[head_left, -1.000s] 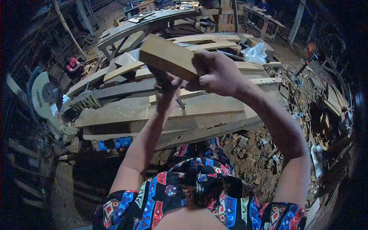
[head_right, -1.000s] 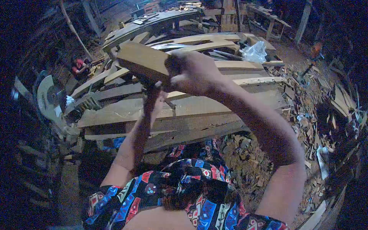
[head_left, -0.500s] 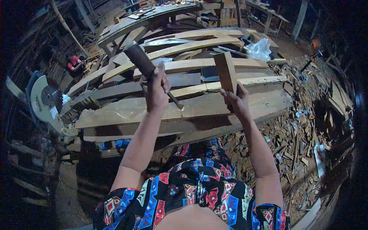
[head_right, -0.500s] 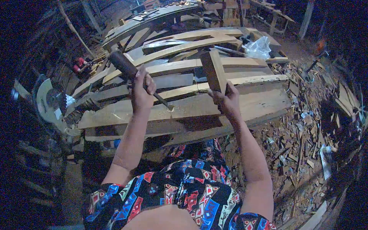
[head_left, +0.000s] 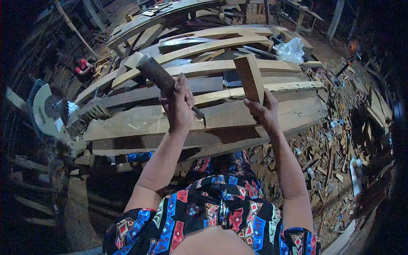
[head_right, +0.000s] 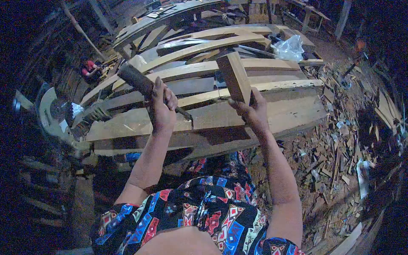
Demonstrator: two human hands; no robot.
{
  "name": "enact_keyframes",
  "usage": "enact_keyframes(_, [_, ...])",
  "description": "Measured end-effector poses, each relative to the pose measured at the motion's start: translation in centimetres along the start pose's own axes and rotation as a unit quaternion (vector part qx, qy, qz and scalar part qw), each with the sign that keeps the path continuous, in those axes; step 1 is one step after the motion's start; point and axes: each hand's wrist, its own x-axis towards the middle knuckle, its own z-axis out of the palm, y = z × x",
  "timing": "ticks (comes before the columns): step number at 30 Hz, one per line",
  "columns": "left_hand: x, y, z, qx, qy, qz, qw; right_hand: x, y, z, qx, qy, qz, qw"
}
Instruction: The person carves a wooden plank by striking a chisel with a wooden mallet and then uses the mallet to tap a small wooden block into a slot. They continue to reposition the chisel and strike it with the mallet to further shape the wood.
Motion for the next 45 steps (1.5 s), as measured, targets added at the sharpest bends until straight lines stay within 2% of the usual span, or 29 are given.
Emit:
enact_keyframes(2, [-0.6, 0.5, 0.4, 0.008, 0.041, -0.011, 0.999, 0.2, 0.3, 0.0, 0.001, 0.002, -0.014, 1.0])
enact_keyframes(5, [-0.4, 0.2, -0.1, -0.006, 0.034, 0.005, 0.999, 0.3, 0.9, 0.0, 0.001, 0.0, -0.034, 0.999])
enact_keyframes(8, [0.3, -0.6, -1.0, -0.068, 0.04, -0.018, 0.997, 0.4, 1.1, 0.1, 0.007, -0.002, -0.041, 0.999])
enact_keyframes(9, [0.3, -0.8, -1.0, -0.048, 0.046, -0.022, 0.998, 0.5, 1.0, 0.1, 0.009, -0.002, -0.041, 0.999])
enact_keyframes(11, [0.2, -1.0, -0.5, -0.01, 0.059, -0.028, 0.998, 1.1, -0.1, -0.1, -0.004, -0.006, 0.053, 0.999])
enact_keyframes(12, [-0.1, -0.4, 0.1, -0.003, 0.034, -0.007, 0.999, 1.6, -0.8, -0.3, -0.011, -0.007, 0.1, 0.995])
enact_keyframes(15, [0.5, -1.6, 0.0, 0.024, 0.043, -0.011, 0.999, 3.4, -3.5, -0.6, 0.037, -0.065, -0.027, 0.997])
enact_keyframes(16, [0.5, -1.7, 0.3, 0.091, 0.049, -0.001, 0.995, 4.0, -5.5, -0.3, -0.019, -0.047, -0.09, 0.995])
enact_keyframes(17, [0.4, -1.7, 0.4, 0.089, 0.04, 0.012, 0.995, 3.8, -9.2, 0.9, -0.075, -0.027, -0.149, 0.986])
enact_keyframes(18, [0.3, -1.7, 0.5, 0.087, 0.031, 0.024, 0.995, 3.1, -12.5, 2.0, -0.052, -0.014, -0.213, 0.976])
enact_keyframes(19, [0.4, -1.7, 0.6, 0.085, 0.022, 0.037, 0.995, 2.4, -15.6, 2.9, -0.03, 0.001, -0.276, 0.961])
enact_keyframes(20, [1.0, -2.7, 0.3, 0.156, 0.061, 0.082, 0.982, 2.1, -18.6, 3.3, -0.029, -0.028, -0.337, 0.94])
enact_keyframes(24, [0.8, -2.5, 0.0, 0.236, 0.07, 0.097, 0.964, 0.5, -20.6, 6.9, -0.152, -0.048, -0.493, 0.856])
enact_keyframes(26, [0.9, -2.9, -0.2, 0.222, 0.063, 0.108, 0.967, 1.8, -18.8, 8.5, -0.29, -0.148, -0.386, 0.863])
enact_keyframes(27, [0.9, -2.7, -0.1, 0.215, 0.06, 0.109, 0.969, 2.4, -18.7, 9.5, -0.273, -0.254, -0.331, 0.867])
enact_keyframes(28, [1.1, -2.6, 0.1, 0.206, 0.057, 0.1, 0.972, 2.8, -19.8, 8.6, -0.459, -0.22, -0.307, 0.804])
enact_keyframes(29, [1.2, -2.9, 0.1, 0.201, 0.059, 0.092, 0.974, 1.7, -22.9, 9.0, -0.628, -0.179, -0.268, 0.709])
enact_keyframes(30, [1.3, -3.1, 0.2, 0.195, 0.06, 0.084, 0.975, 2.1, -23.0, 8.5, -0.551, -0.173, -0.357, 0.734])
enact_keyframes(32, [0.7, -2.7, 0.3, 0.273, 0.06, 0.088, 0.956, 3.0, -23.0, 7.6, -0.402, -0.165, -0.536, 0.724])
enact_keyframes(33, [0.5, -2.5, 0.4, 0.31, 0.061, 0.091, 0.945, 3.0, -22.9, 7.3, -0.408, -0.116, -0.564, 0.709])
enact_keyframes(34, [0.5, -2.5, 0.5, 0.286, 0.056, 0.11, 0.95, 3.1, -22.6, 7.1, -0.413, -0.068, -0.59, 0.69])
enact_keyframes(36, [0.4, -2.6, 0.8, 0.241, 0.043, 0.15, 0.958, 2.8, -21.0, 7.9, -0.4, -0.115, -0.565, 0.712])
enact_keyframes(37, [0.6, -2.6, 0.9, 0.226, 0.037, 0.138, 0.964, 2.4, -19.9, 8.8, -0.38, -0.211, -0.507, 0.744])
enact_keyframes(39, [0.5, -1.6, 1.6, 0.202, 0.018, 0.112, 0.973, 3.3, -20.8, 8.4, -0.517, -0.23, -0.274, 0.778])
enact_keyframes(41, [0.1, -1.2, 2.1, 0.247, 0.015, 0.2, 0.948, 3.5, -22.6, 8.2, -0.578, -0.158, -0.343, 0.723])
enact_keyframes(43, [0.3, -2.3, 2.0, 0.24, 0.022, 0.255, 0.936, 3.7, -22.3, 7.1, -0.553, -0.099, -0.454, 0.692])
enact_keyframes(45, [0.6, -3.0, 1.2, 0.322, 0.022, 0.215, 0.922, 3.9, -22.1, 5.7, -0.515, -0.042, -0.563, 0.645])
